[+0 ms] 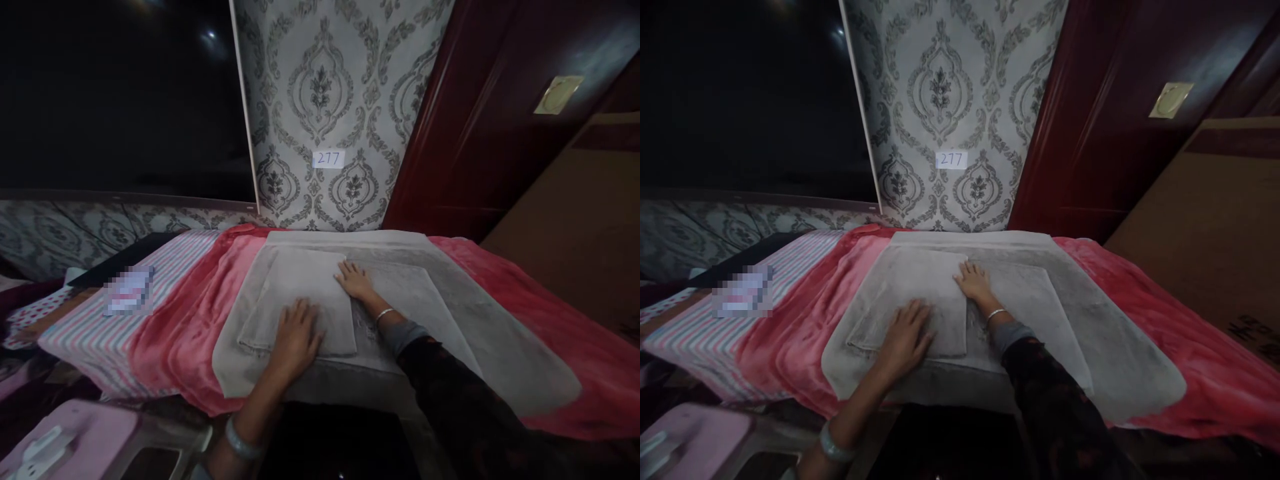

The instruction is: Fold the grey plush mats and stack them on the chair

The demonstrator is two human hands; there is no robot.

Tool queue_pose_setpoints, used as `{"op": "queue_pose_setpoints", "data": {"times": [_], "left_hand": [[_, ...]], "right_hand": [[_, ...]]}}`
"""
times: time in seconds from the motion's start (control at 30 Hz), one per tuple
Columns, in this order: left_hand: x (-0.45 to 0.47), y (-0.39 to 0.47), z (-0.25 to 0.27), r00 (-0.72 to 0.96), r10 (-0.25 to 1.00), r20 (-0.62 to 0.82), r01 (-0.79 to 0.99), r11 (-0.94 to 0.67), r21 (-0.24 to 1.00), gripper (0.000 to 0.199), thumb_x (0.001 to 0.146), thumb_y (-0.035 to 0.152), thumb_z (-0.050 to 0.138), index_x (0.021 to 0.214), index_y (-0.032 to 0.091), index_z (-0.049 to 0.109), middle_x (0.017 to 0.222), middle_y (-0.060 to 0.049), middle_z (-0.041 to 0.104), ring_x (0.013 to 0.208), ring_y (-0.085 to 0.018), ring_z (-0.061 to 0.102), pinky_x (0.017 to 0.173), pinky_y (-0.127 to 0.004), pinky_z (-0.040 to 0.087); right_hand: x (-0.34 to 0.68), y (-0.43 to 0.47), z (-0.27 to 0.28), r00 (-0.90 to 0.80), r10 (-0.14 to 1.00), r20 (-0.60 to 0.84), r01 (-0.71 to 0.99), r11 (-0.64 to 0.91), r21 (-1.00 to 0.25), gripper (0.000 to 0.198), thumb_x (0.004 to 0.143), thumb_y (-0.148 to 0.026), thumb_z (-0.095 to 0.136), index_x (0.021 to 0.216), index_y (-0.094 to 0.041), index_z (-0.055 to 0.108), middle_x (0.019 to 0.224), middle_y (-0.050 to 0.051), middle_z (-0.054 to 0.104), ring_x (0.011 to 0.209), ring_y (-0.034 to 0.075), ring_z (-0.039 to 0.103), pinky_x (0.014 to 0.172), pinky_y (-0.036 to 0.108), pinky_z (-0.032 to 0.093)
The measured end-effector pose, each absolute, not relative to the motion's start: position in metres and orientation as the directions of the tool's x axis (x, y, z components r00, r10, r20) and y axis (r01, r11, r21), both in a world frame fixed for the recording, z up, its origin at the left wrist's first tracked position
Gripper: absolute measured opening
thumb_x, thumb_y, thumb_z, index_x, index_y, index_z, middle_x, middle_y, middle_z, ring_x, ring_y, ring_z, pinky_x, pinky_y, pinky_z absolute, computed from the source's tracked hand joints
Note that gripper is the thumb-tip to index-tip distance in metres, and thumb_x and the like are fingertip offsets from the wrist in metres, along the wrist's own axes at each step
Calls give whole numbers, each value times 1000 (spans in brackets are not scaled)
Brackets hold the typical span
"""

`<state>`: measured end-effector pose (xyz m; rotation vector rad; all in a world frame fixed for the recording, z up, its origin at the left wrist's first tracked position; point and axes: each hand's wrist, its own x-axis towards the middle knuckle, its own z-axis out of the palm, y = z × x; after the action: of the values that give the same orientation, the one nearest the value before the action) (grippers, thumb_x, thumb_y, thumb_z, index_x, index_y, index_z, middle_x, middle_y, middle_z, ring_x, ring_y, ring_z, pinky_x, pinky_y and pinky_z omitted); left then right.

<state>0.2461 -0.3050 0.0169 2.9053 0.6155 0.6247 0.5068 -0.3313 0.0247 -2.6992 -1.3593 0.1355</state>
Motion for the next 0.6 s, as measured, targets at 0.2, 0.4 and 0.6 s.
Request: {"op": "queue_pose_setpoints", "data": {"times": [0.2,0.4,0.6], "left_hand": [[278,-339,11,927,319,197,291,-944,156,53,99,33,45,150,16,43,160,-19,36,150,-33,30,120,-61,24],[275,-347,-2,945,214,246,200,-977,81,57,100,41,42,152,16,40,161,-17,34,151,-33,28,121,-61,23],[274,-367,-15,938,154,310,156,-988,18,53,101,32,38,150,11,42,158,-17,40,149,-29,33,120,-55,29]], "right_hand": [[549,-409,13,648,761,-27,748,-643,-165,57,103,-42,30,158,-24,32,165,8,24,151,29,22,119,55,23],[582,-534,-24,819,552,159,572,-759,-311,56,96,-40,45,146,-16,50,156,16,41,145,33,36,115,56,33],[563,-604,-39,927,321,193,359,-613,-704,56,85,-39,58,133,-11,61,133,19,63,126,33,58,109,48,44]]}}
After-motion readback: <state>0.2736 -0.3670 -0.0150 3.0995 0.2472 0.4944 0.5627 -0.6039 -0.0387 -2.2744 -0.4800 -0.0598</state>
